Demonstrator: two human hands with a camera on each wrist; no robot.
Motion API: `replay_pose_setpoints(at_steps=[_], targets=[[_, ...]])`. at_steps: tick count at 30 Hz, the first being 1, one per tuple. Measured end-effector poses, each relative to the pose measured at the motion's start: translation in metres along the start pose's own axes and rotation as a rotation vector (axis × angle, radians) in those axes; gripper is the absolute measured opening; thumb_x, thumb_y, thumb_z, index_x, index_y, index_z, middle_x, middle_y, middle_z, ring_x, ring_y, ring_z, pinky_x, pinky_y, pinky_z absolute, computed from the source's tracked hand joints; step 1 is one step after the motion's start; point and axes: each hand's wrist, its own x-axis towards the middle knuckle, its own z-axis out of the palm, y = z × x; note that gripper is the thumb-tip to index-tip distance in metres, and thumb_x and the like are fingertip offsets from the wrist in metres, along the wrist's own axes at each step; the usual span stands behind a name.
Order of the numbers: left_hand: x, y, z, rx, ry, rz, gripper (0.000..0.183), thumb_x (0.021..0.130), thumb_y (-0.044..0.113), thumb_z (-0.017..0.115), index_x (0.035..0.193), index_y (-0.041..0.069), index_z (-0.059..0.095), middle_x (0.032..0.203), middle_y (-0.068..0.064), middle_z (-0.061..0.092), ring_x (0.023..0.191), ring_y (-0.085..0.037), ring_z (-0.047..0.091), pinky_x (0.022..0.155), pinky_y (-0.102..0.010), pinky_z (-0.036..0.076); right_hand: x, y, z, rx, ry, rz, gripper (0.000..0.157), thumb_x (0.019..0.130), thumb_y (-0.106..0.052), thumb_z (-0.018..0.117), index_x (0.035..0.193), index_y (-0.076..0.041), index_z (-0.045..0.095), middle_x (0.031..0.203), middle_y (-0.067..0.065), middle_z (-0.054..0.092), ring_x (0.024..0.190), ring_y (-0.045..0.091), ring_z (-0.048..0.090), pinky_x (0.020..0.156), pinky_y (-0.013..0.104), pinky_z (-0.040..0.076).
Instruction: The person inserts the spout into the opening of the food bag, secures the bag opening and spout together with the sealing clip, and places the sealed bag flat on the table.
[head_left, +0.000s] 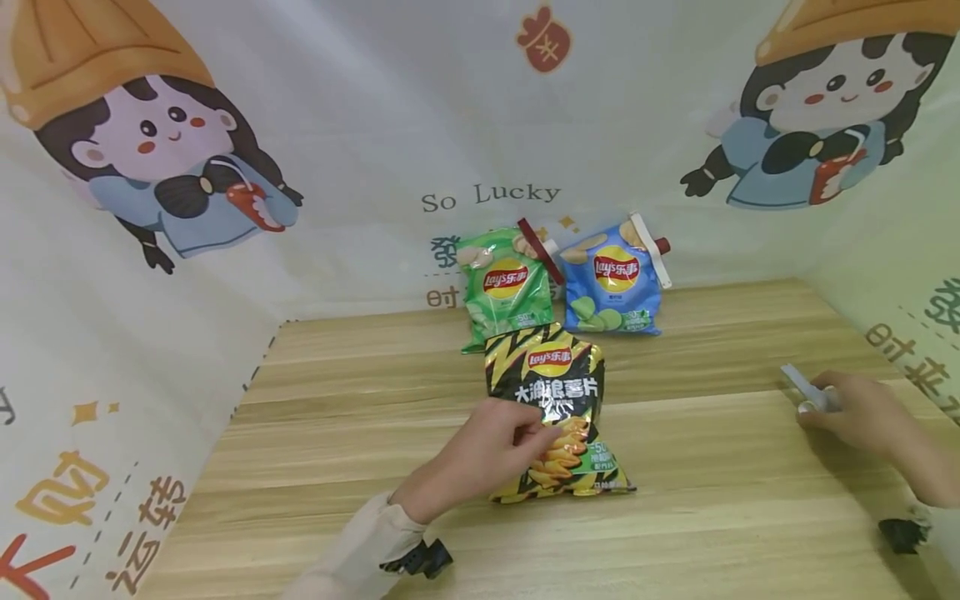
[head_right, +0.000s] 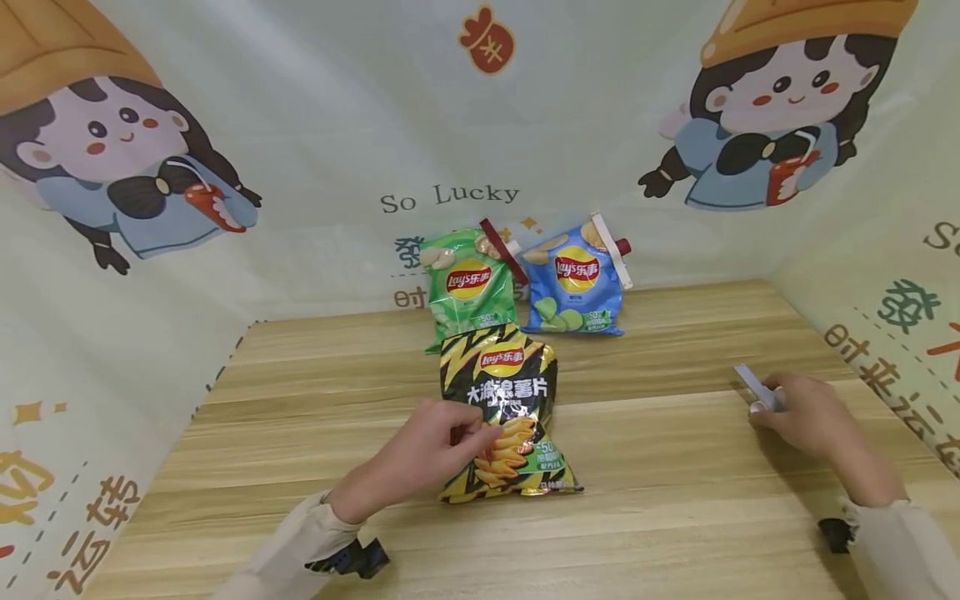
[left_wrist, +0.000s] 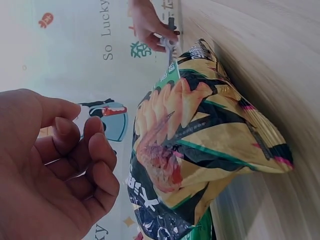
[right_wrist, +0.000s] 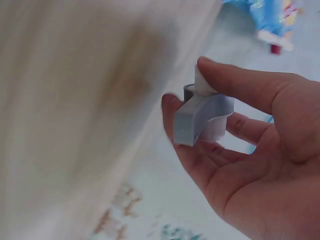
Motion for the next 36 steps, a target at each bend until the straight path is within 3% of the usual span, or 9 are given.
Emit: replay_pose_setpoints(at_steps=[4,9,15,20,26,29,33,36], targets=[[0.003,0.002,0.002,0.004,0.008,0.020,0.044,0.100,0.023,0.062,0.061,0.016,0.044,0.052,0.011,0.037,0.045,0.000,0.032,0.045,-0.017,0.028,0.001,-0.030,0.000,0.014,0.047,-0.094,0.047,0.087,-0.014,0.077,0.117,0.017,0.057,0.087,0.020,0.067,0.071,0.025,0.058,0.056,0.036,0.045],[0.008,0.007,0.002,0.002,0.011,0.049,0.034,0.101,0.024,0.060,0.070,0.016,0.050,0.057,0.009,0.044,0.049,-0.002,0.039,0.047,-0.018,0.033,0.002,-0.080,-0.005,0.074,0.058,-0.207,0.044,0.087,-0.013,0.077,0.120,0.012,0.061,0.090,0.012,0.069,0.076,0.021,0.066,0.057,0.028,0.051],[0.014,0.014,0.000,-0.019,0.027,0.041,0.014,0.101,0.024,0.061,0.091,0.015,0.057,0.066,0.007,0.053,0.056,-0.006,0.047,0.051,-0.019,0.041,0.000,-0.137,-0.008,0.112,0.093,-0.343,0.038,0.084,-0.011,0.080,0.116,0.003,0.066,0.093,0.004,0.068,0.076,0.011,0.064,0.062,0.024,0.054],[0.015,0.017,-0.004,-0.034,0.053,0.042,0.018,0.102,0.024,0.058,0.112,0.010,0.058,0.075,0.004,0.060,0.058,-0.004,0.053,0.053,-0.019,0.046,0.000,-0.178,-0.010,0.142,0.071,-0.455,0.038,0.083,-0.010,0.081,0.118,-0.002,0.067,0.098,0.001,0.069,0.077,0.005,0.062,0.066,0.023,0.055],[0.012,0.019,-0.015,0.189,0.150,0.176,0.057,0.100,0.020,0.061,0.151,0.016,0.035,0.120,-0.001,0.058,0.077,-0.007,0.054,0.063,-0.019,0.048,0.009,-0.213,-0.012,0.352,-0.100,-0.518,0.039,0.091,-0.021,0.074,0.126,-0.006,0.064,0.099,-0.004,0.067,0.080,0.006,0.063,0.076,0.026,0.056],[0.011,0.021,-0.021,0.268,0.199,0.269,0.049,0.101,0.019,0.059,0.147,0.014,0.043,0.128,-0.002,0.056,0.091,-0.010,0.057,0.077,-0.021,0.050,0.018,-0.222,-0.014,0.538,-0.268,-0.566,0.035,0.097,-0.017,0.067,0.130,-0.005,0.060,0.096,0.002,0.067,0.078,0.014,0.064,0.070,0.028,0.056],[0.010,0.024,-0.029,0.301,0.229,0.368,0.028,0.101,0.015,0.060,0.127,0.006,0.061,0.115,-0.003,0.062,0.093,-0.009,0.060,0.084,-0.017,0.050,0.030,-0.227,-0.015,0.765,-0.499,-0.634,0.036,0.102,-0.004,0.053,0.138,-0.004,0.051,0.095,0.014,0.062,0.071,0.024,0.061,0.059,0.030,0.052],[0.007,0.024,-0.037,0.298,0.227,0.396,0.020,0.099,0.012,0.062,0.117,0.003,0.064,0.105,-0.003,0.065,0.085,-0.008,0.060,0.080,-0.013,0.050,0.036,-0.228,-0.014,0.834,-0.514,-0.629,0.037,0.104,-0.002,0.047,0.141,-0.004,0.048,0.094,0.016,0.060,0.067,0.025,0.058,0.059,0.031,0.052]])
